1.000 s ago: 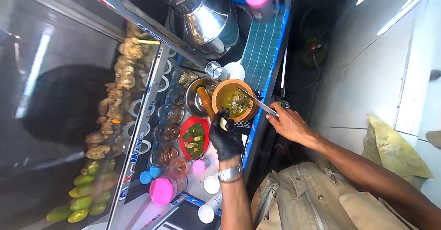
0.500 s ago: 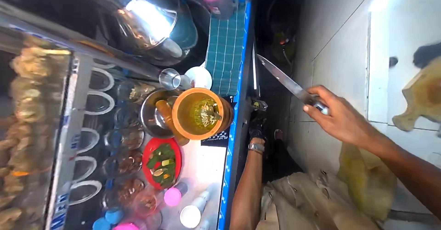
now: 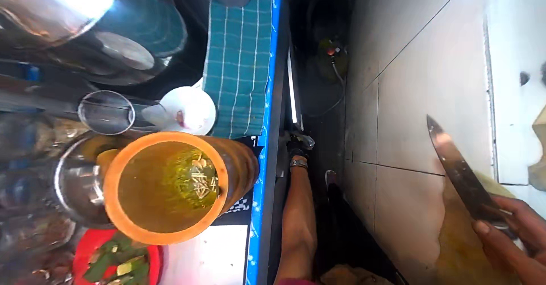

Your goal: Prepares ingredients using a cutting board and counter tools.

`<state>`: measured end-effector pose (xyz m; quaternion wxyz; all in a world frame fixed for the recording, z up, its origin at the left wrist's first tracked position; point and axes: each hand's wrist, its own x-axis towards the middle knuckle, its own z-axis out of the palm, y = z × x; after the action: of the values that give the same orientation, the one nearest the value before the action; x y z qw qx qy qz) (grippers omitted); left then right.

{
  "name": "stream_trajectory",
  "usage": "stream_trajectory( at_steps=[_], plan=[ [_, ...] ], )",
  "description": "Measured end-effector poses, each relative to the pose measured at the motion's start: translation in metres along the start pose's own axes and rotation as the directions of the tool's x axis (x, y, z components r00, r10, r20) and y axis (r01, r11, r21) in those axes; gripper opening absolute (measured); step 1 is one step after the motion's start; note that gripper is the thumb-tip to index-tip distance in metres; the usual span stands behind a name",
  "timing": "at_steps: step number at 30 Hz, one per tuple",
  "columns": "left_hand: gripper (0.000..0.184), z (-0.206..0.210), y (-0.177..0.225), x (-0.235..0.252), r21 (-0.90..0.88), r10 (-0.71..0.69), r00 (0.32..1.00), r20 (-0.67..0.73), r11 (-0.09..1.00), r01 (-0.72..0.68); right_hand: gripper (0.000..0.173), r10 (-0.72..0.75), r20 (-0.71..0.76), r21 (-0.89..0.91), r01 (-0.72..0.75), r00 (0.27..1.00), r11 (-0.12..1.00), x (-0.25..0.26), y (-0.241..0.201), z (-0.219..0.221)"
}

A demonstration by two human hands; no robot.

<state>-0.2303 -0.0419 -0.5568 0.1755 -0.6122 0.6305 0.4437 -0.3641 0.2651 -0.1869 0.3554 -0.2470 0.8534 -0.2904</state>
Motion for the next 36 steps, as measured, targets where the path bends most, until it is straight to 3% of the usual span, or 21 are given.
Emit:
stream_trajectory(
  at_steps=[5, 6, 7, 8, 9, 10, 12, 14, 16, 20, 21, 22, 23, 25, 26, 27, 31, 33, 36],
  plan=[
    [0.042, -0.01, -0.004, -0.042, 0.081, -0.011, 1.0, 0.012, 0.997, 0.01, 0.043, -0.051, -0.041, 0.067, 0.054, 0.998, 0.996, 0.0, 0.007, 0.01],
    [0.041, -0.014, -0.001, -0.06, -0.02, 0.019, 1.0, 0.025, 1.0, -0.019, 0.044, -0.088, -0.077, 0.061, 0.093, 0.993, 0.994, 0.0, 0.009, 0.013],
    [0.04, -0.011, 0.001, -0.072, -0.329, 0.074, 0.997, 0.007, 0.942, -0.068, 0.044, -0.103, -0.096, 0.048, 0.108, 0.99, 0.993, 0.0, 0.008, 0.013],
    [0.042, -0.001, 0.001, -0.076, -0.673, 0.11, 0.994, -0.021, 0.733, -0.096, 0.044, -0.09, -0.1, 0.043, 0.095, 0.991, 0.995, -0.002, 0.006, 0.009],
    [0.043, 0.005, 0.006, -0.08, -0.858, 0.115, 0.993, -0.03, 0.507, -0.085, 0.044, -0.069, -0.1, 0.057, 0.075, 0.993, 0.996, -0.002, 0.002, 0.004],
    [0.039, 0.007, 0.013, -0.094, -0.907, 0.121, 0.99, -0.073, 0.405, -0.117, 0.043, -0.058, -0.109, 0.091, 0.068, 0.992, 0.993, 0.0, -0.001, -0.003],
    [0.033, -0.003, 0.038, -0.147, -0.855, 0.232, 0.947, -0.221, 0.422, -0.302, 0.039, -0.061, -0.209, 0.157, 0.095, 0.976, 0.983, 0.006, -0.001, -0.021],
    [0.035, -0.016, 0.075, -0.213, -0.711, 0.417, 0.844, -0.337, 0.475, -0.519, 0.037, -0.042, -0.408, 0.097, 0.089, 0.912, 0.991, 0.015, 0.012, -0.049],
    [0.033, -0.024, 0.116, -0.272, -0.599, 0.637, 0.687, -0.35, 0.412, -0.687, 0.039, -0.004, -0.589, 0.014, 0.015, 0.808, 1.0, 0.026, 0.034, -0.08],
    [0.024, 0.001, 0.206, -0.357, -0.405, 0.919, 0.372, -0.133, 0.292, -0.866, 0.047, 0.142, -0.818, -0.009, -0.258, 0.557, 0.966, 0.062, 0.1, -0.133],
    [0.024, 0.014, 0.224, -0.365, -0.297, 0.943, 0.332, -0.034, 0.307, -0.904, 0.049, 0.207, -0.824, 0.021, -0.338, 0.527, 0.941, 0.072, 0.115, -0.142],
    [0.028, 0.027, 0.237, -0.371, -0.164, 0.942, 0.327, 0.079, 0.336, -0.927, 0.054, 0.271, -0.806, 0.05, -0.395, 0.526, 0.917, 0.077, 0.125, -0.146],
    [0.034, 0.036, 0.247, -0.379, -0.036, 0.904, 0.371, 0.211, 0.386, -0.922, 0.058, 0.314, -0.783, 0.069, -0.427, 0.537, 0.902, 0.079, 0.132, -0.147],
    [0.039, 0.047, 0.26, -0.394, 0.149, 0.665, 0.521, 0.534, 0.533, -0.833, 0.062, 0.335, -0.758, 0.079, -0.431, 0.56, 0.899, 0.078, 0.144, -0.14],
    [0.039, 0.058, 0.27, -0.397, 0.231, 0.541, 0.56, 0.627, 0.557, -0.798, 0.062, 0.349, -0.747, 0.084, -0.44, 0.566, 0.894, 0.076, 0.146, -0.138],
    [0.039, 0.071, 0.279, -0.4, 0.277, 0.484, 0.575, 0.66, 0.554, -0.785, 0.059, 0.366, -0.739, 0.089, -0.456, 0.566, 0.885, 0.075, 0.147, -0.141],
    [0.04, 0.087, 0.295, -0.423, 0.234, 0.503, 0.595, 0.627, 0.607, -0.76, 0.063, 0.417, -0.676, 0.085, -0.497, 0.608, 0.863, 0.076, 0.158, -0.161],
    [0.042, 0.074, 0.298, -0.428, 0.205, 0.468, 0.597, 0.651, 0.649, -0.732, 0.062, 0.396, -0.661, 0.163, -0.393, 0.637, 0.905, 0.077, 0.167, -0.165],
    [0.042, 0.069, 0.293, -0.418, 0.176, 0.508, 0.554, 0.66, 0.611, -0.771, 0.051, 0.37, -0.602, 0.372, -0.162, 0.707, 0.914, 0.074, 0.17, -0.167]
  ],
)
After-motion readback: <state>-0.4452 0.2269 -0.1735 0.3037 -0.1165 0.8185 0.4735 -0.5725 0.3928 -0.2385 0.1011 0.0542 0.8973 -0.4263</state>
